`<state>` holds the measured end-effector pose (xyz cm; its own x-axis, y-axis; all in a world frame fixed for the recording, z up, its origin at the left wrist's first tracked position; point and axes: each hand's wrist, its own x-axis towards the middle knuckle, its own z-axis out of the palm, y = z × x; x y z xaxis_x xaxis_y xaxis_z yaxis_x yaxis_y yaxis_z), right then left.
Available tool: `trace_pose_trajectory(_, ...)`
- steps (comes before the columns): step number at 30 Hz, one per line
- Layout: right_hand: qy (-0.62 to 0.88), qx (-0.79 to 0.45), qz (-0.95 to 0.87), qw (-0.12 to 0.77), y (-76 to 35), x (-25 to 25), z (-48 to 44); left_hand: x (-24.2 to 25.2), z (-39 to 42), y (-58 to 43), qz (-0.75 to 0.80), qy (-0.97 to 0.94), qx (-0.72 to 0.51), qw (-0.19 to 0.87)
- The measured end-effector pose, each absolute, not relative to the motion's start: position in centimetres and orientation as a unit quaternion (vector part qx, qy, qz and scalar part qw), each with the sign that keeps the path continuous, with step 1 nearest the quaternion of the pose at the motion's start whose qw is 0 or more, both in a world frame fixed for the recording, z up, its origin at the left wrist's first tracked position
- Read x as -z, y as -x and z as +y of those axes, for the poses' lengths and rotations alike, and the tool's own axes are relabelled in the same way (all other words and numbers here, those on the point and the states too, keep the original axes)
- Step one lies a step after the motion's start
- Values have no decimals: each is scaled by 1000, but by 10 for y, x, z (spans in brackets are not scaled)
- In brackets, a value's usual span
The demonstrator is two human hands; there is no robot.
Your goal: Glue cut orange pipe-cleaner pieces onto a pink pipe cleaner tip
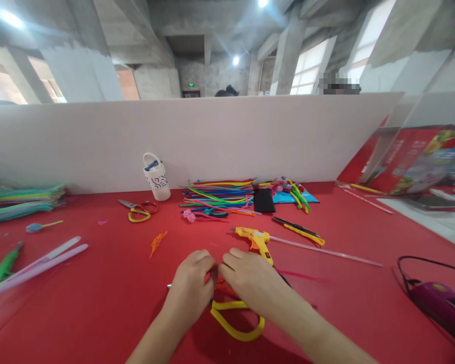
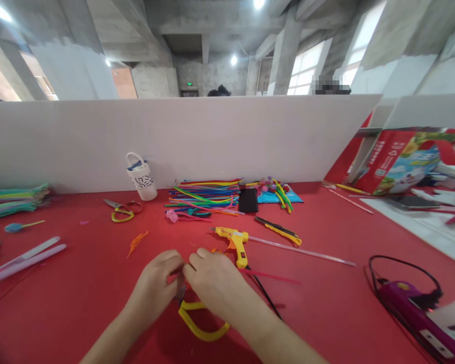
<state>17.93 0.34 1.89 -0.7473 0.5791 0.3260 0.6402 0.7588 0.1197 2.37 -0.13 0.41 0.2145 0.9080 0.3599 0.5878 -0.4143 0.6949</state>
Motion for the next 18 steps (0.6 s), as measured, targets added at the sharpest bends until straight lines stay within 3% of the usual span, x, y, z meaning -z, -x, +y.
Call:
trace_pose_trajectory(2,318,66,-934,152,-185,-25,8,-8,0,-20,473,-751,-366,278)
trace_pose_trajectory(7,322,-172,-886,286,-194,-37,16,-13,-3,-15,391,-580,-431,570)
trace_pose_trajectory(9,339,-189,-865,318,-191,-34,15,-11,-4,-19,383,-494,-484,612)
trace_pose_trajectory(14,422,34,-866,266,-172,-14,5,1,-1,-28,464,-476,-554,501)
trace_pose_trajectory(18,394,124,-889,197,-167,-5,-1,2,2,-26,516,-504,-550,421)
